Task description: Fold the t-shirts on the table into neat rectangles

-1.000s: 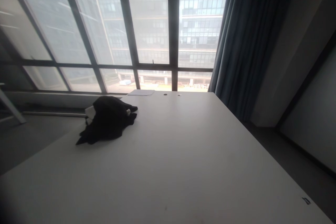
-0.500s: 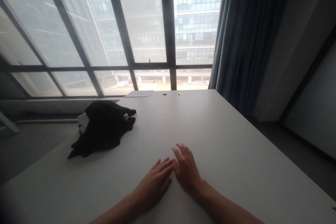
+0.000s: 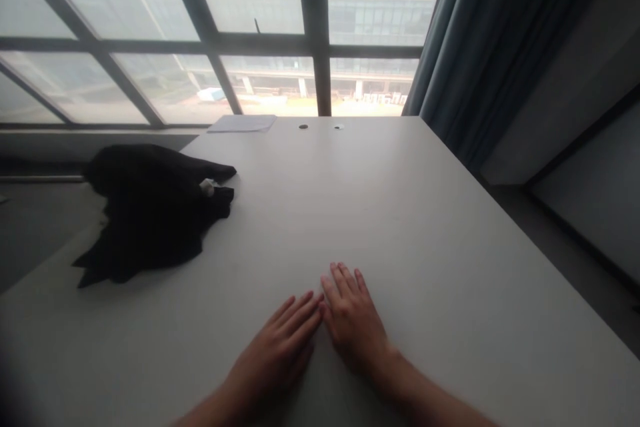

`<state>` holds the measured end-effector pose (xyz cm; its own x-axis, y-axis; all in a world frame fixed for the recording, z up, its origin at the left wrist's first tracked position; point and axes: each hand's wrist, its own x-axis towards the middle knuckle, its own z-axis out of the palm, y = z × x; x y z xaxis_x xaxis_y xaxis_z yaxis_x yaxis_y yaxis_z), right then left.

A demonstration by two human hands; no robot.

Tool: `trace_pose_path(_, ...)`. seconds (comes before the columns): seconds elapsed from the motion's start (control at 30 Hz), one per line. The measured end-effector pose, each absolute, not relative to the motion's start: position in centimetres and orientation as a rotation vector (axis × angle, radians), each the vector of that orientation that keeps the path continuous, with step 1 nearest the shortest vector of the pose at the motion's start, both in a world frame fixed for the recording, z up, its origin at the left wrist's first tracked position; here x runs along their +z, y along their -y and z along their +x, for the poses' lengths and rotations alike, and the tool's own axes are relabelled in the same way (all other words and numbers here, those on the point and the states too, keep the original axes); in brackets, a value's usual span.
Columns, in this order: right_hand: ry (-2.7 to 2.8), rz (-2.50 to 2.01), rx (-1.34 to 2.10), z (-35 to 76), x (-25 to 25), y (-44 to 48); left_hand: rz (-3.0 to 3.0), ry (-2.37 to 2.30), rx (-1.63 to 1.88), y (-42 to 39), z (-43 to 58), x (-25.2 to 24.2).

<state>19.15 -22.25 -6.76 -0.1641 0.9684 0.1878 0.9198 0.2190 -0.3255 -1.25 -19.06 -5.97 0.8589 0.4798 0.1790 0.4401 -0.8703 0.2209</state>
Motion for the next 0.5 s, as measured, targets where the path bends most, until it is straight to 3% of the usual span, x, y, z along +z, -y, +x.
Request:
trace_pose_path(0.33, 2.061, -1.803, 0.106, 19.6, -5.3, 20.8, 2.803, -0.804, 0.346, 18.5, -0.3, -4.7)
trace_pose_path(0.5, 2.083, -1.809, 0.106, 19.6, -5.6, 21.0, 2.78, -1.069, 0.354, 18.8, -0.7, -4.8)
